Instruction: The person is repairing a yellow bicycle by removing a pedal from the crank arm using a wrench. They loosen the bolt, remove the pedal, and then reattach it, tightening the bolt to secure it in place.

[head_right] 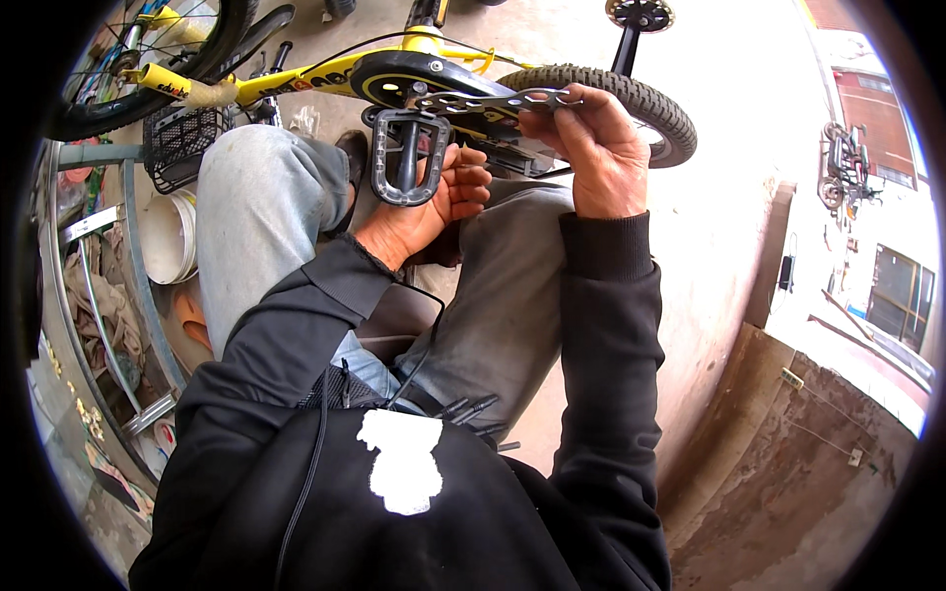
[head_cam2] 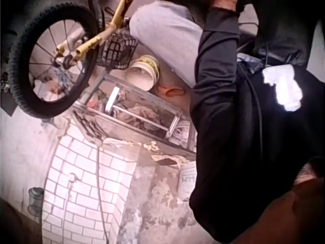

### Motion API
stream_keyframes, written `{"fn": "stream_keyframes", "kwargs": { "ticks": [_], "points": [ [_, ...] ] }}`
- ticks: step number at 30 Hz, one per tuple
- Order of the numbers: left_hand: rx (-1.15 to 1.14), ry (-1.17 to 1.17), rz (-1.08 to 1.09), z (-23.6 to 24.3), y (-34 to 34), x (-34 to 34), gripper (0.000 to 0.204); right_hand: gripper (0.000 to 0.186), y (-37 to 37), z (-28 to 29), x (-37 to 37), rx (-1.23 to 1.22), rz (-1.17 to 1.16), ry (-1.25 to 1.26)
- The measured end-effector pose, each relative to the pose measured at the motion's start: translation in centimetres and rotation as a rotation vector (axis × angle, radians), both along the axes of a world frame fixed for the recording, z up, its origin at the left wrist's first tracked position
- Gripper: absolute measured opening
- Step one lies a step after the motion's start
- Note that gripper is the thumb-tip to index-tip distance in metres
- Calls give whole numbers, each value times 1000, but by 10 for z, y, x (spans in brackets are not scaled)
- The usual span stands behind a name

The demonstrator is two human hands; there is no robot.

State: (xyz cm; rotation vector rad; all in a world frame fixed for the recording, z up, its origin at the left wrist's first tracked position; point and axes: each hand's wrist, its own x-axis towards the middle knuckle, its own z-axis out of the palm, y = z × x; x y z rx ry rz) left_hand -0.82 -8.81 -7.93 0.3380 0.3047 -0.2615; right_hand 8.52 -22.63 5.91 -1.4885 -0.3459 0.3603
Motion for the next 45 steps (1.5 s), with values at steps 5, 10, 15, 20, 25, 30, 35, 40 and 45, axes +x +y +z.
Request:
{"fn": "stream_keyframes", "kwargs": {
  "ticks": [5,10,15,20,25,30,35,40,45],
  "points": [
    [1,-3,2,-1,-1,0,36,16,5,-6,4,61,24,24],
    [15,-15,10,0,0,0,35,16,7,-9,6,62,42,25],
    [10,-7,5,0,-1,1,35,16,9,-10,8,33,49,34],
    [-27,-28,2,-1,-1,1,35,15,10,-11,9,25,44,98],
    [-3,-19,0,-2,-2,3,36,17,6,-13,11,3,65,115],
    [-9,-23,5,-1,-2,3,37,20,0,-9,13,-208,101,16],
    [-8,-14,15,-1,-2,3,38,21,-5,-18,19,-294,127,-6],
    [14,-1,19,-2,-3,4,37,21,-6,-26,19,-344,116,-47],
    [2,12,23,-6,-2,5,37,24,-3,-22,15,-667,143,-278]
  ]
}}
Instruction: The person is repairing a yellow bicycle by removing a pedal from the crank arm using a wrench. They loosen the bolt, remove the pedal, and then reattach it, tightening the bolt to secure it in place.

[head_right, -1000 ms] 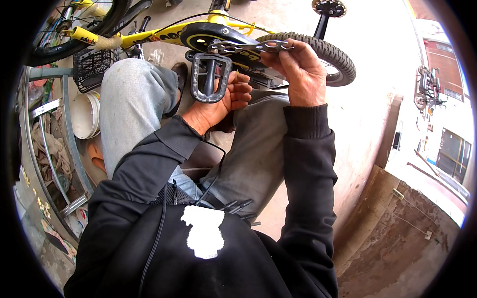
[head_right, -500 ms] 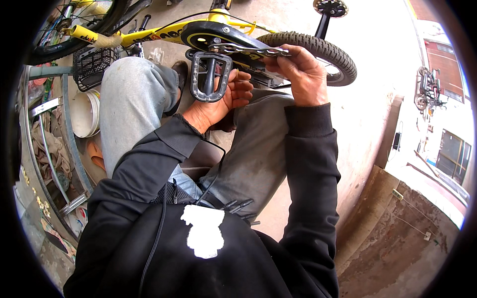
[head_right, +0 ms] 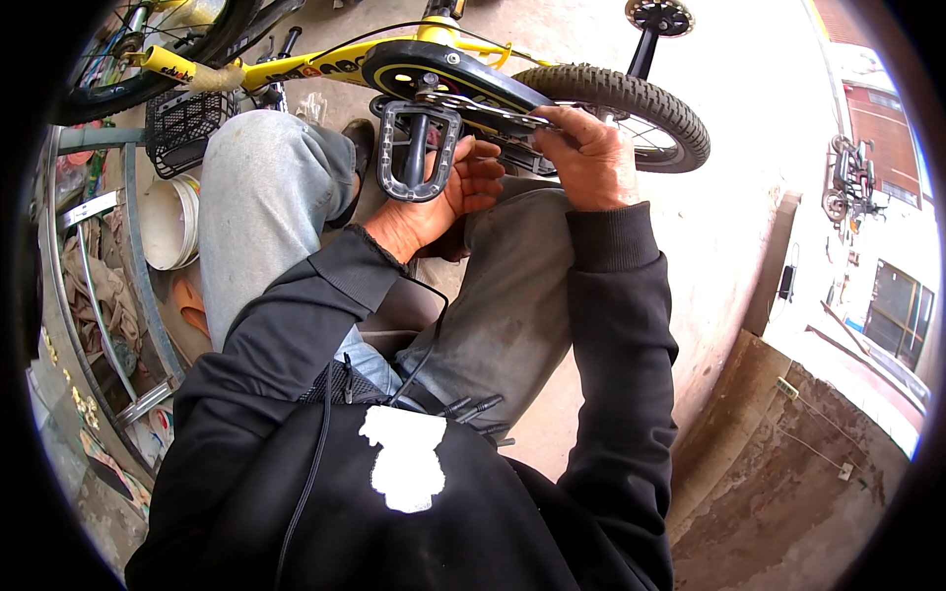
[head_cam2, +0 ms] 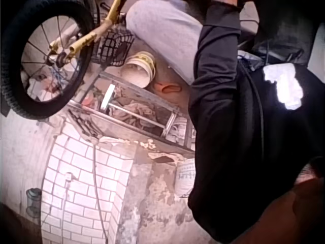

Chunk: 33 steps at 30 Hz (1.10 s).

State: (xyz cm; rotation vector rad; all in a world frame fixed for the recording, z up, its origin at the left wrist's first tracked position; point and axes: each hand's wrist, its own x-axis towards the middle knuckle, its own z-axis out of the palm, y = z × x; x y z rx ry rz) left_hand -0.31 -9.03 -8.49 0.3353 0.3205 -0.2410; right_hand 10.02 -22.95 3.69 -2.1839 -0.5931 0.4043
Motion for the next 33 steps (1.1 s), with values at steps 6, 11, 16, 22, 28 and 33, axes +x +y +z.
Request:
{"fn": "stream_keyframes", "kwargs": {
  "ticks": [6,11,16,22,28,33],
  "points": [
    [11,-13,-7,2,0,0,37,26,2,-1,0,-89,9,-56],
    [18,-6,-5,0,0,1,36,25,5,5,-1,-224,40,-176],
    [61,7,21,0,2,2,34,25,13,7,-9,-370,98,-572],
    [73,-5,66,-12,0,2,34,20,21,15,-18,-450,241,-868],
    [154,44,195,-9,6,-1,36,16,22,8,-16,-557,256,-785],
    [525,-161,262,-12,27,0,34,18,23,8,-17,-675,270,-743]
  ]
}}
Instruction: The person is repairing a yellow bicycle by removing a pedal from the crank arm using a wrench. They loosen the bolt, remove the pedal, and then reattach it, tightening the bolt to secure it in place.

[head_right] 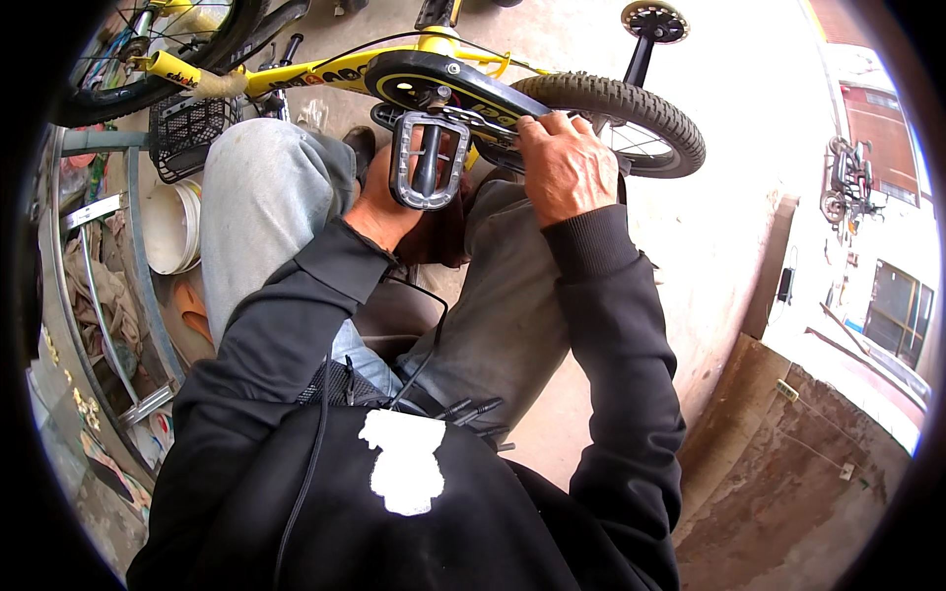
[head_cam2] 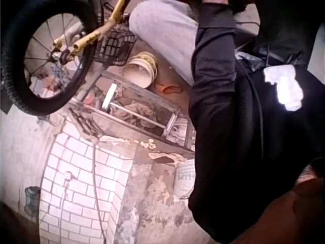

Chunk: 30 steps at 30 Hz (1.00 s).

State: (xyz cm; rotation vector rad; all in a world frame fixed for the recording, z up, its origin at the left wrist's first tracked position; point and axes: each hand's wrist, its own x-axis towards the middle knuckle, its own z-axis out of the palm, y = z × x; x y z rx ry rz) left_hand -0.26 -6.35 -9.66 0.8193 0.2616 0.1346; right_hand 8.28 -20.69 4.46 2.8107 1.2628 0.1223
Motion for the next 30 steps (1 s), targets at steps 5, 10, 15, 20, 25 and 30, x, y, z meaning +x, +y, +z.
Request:
{"fn": "stream_keyframes", "kwargs": {
  "ticks": [5,10,15,20,25,30],
  "points": [
    [-556,168,-31,37,15,-2,25,20,-2,-8,5,50,-28,119],
    [-376,113,-113,34,12,-5,21,19,-1,-19,14,107,24,236],
    [-380,165,-47,12,-5,-5,21,15,5,-22,16,71,56,265],
    [-349,196,-130,15,-14,-4,28,11,10,-33,22,93,142,410],
    [-542,119,-152,-10,-20,1,40,16,19,-32,20,121,149,440],
    [-760,34,-237,-16,-27,9,47,16,23,-35,23,118,143,468]
  ]
}}
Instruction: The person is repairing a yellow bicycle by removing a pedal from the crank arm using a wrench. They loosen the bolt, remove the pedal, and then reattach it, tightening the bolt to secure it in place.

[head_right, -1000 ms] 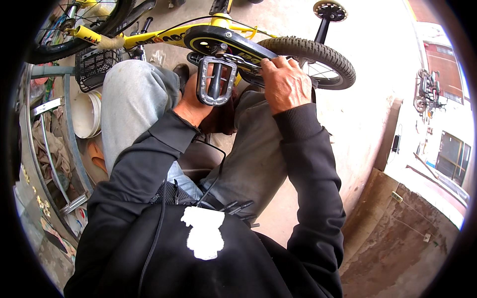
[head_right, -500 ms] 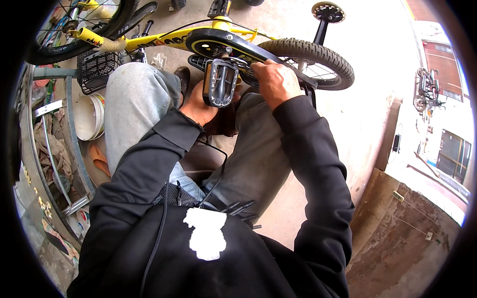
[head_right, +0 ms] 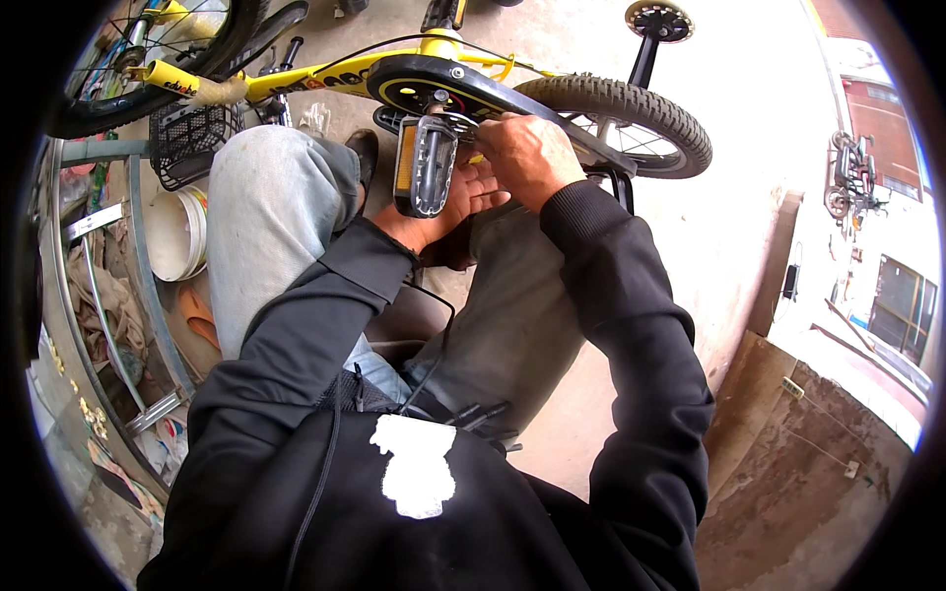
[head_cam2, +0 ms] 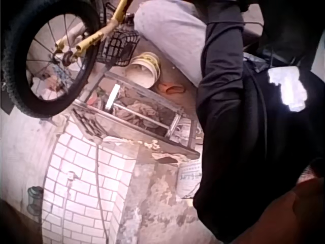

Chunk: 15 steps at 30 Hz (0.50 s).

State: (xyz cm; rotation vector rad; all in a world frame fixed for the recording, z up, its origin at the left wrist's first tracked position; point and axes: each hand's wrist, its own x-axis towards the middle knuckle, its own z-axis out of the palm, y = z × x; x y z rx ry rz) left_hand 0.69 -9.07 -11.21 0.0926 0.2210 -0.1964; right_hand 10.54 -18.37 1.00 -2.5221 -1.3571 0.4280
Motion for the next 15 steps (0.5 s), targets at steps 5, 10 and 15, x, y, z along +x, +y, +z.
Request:
{"fn": "stream_keyframes", "kwargs": {
  "ticks": [5,10,15],
  "points": [
    [2,57,110,13,-3,6,55,17,2,0,0,8,16,-1],
    [-123,88,142,20,2,3,59,19,5,3,0,-17,-21,37],
    [-107,-106,134,6,8,1,48,20,7,3,-1,-4,-15,35]
  ]
}}
